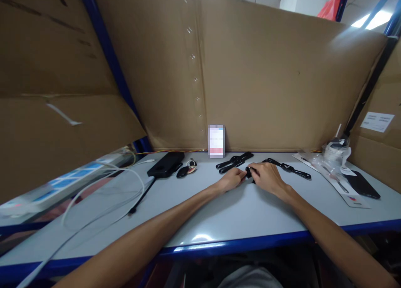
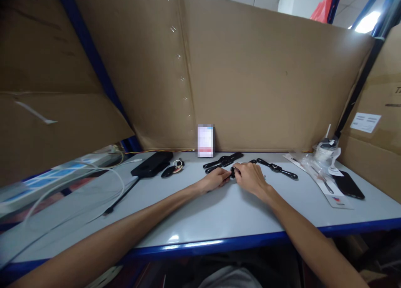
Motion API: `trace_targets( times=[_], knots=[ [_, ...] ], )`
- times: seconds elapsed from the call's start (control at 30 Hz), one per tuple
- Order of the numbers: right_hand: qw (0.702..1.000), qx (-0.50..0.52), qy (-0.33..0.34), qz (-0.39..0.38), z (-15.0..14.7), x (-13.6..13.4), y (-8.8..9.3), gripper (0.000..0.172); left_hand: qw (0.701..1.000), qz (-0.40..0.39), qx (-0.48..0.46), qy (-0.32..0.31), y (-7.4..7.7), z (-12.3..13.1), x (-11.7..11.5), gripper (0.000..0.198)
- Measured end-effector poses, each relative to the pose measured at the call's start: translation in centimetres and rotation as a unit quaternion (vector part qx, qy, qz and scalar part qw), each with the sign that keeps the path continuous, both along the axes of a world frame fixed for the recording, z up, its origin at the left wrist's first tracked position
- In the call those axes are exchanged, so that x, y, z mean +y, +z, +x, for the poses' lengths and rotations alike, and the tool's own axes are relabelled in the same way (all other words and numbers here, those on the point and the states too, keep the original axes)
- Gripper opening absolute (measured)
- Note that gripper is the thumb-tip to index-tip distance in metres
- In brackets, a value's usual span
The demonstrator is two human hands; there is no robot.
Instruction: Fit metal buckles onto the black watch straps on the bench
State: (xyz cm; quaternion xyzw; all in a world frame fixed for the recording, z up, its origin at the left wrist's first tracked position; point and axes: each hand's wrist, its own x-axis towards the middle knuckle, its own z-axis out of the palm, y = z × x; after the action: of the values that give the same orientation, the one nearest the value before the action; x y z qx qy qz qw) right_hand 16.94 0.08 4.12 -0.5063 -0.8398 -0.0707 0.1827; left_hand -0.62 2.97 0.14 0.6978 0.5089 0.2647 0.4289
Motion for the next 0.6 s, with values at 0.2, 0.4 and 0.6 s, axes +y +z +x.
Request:
trace_targets(
  times=[0.2,0.4,0.6],
  knots=[
    [1.0,0.027,0.002,0.002,-0.11,0.29,-0.56,0.018,0.996,0.061,0.071,-0.008,-0.02,0.05,0.12,0.048],
    [0.998,0.043,0.041,-0.017,-0.03,0.24,-0.52,0.028,0.994,0.066,0.083,-0.02,0.05,-0.04,0.2,0.045],
    [0.996,0.093,-0.013,0.0,-0.19,0.23,-0.41,0.016,0.996,0.055,0.072,-0.015,-0.19,-0.1,0.26,0.046]
  ],
)
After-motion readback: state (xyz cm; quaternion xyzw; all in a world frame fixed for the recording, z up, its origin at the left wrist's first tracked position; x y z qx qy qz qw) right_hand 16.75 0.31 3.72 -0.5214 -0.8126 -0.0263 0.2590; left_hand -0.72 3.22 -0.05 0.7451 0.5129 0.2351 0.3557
